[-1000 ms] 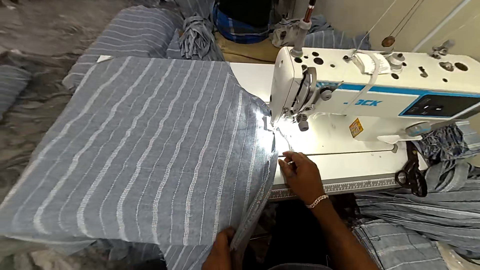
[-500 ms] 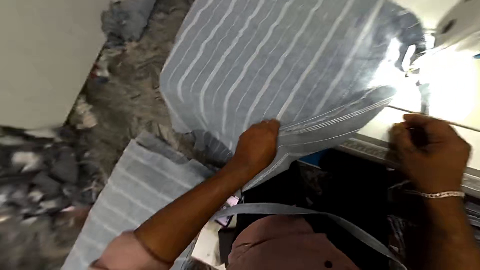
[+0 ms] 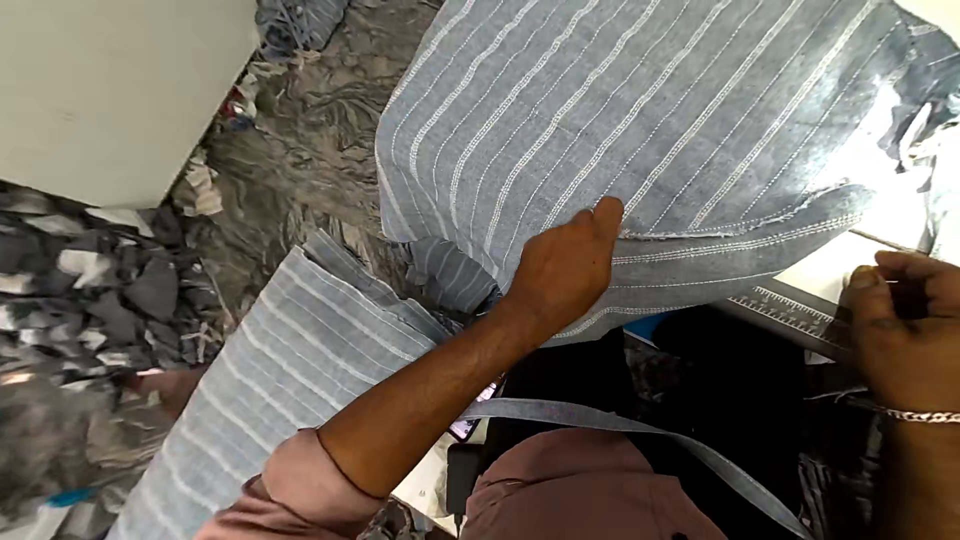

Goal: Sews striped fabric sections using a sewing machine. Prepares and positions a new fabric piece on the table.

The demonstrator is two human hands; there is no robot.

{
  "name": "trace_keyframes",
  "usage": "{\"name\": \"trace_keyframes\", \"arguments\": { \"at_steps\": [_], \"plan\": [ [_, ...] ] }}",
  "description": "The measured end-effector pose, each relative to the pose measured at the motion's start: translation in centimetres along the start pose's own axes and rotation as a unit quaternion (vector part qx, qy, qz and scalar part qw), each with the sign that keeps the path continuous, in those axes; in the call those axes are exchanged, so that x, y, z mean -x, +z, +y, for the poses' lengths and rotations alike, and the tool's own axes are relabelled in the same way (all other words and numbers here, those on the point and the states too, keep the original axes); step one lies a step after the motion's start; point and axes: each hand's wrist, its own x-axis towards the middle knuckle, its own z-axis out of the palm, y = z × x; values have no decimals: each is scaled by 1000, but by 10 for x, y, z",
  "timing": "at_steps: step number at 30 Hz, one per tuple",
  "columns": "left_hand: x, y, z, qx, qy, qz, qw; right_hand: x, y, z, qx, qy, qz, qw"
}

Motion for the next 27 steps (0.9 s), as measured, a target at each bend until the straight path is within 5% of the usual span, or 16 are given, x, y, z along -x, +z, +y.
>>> {"name": "trace_keyframes", "arguments": {
  "at_steps": [6, 12, 15, 21, 27],
  "plan": [
    [-7, -22, -9, 167, 78, -108, 977, 1, -7, -9, -10, -13, -1, 1000],
    [74, -5, 59, 145, 268, -217, 928, 0, -9, -14, -24, -2, -9, 1000],
    [87, 3, 101, 119, 292, -340, 886, -6, -6, -29, -17, 46, 23, 999],
    [67, -16, 140, 16, 318, -449, 835, -43, -15, -58, 49, 169, -36, 984],
    [62, -21, 146, -2, 319, -463, 827, -70, -23, -58, 103, 192, -85, 972]
  ]
}}
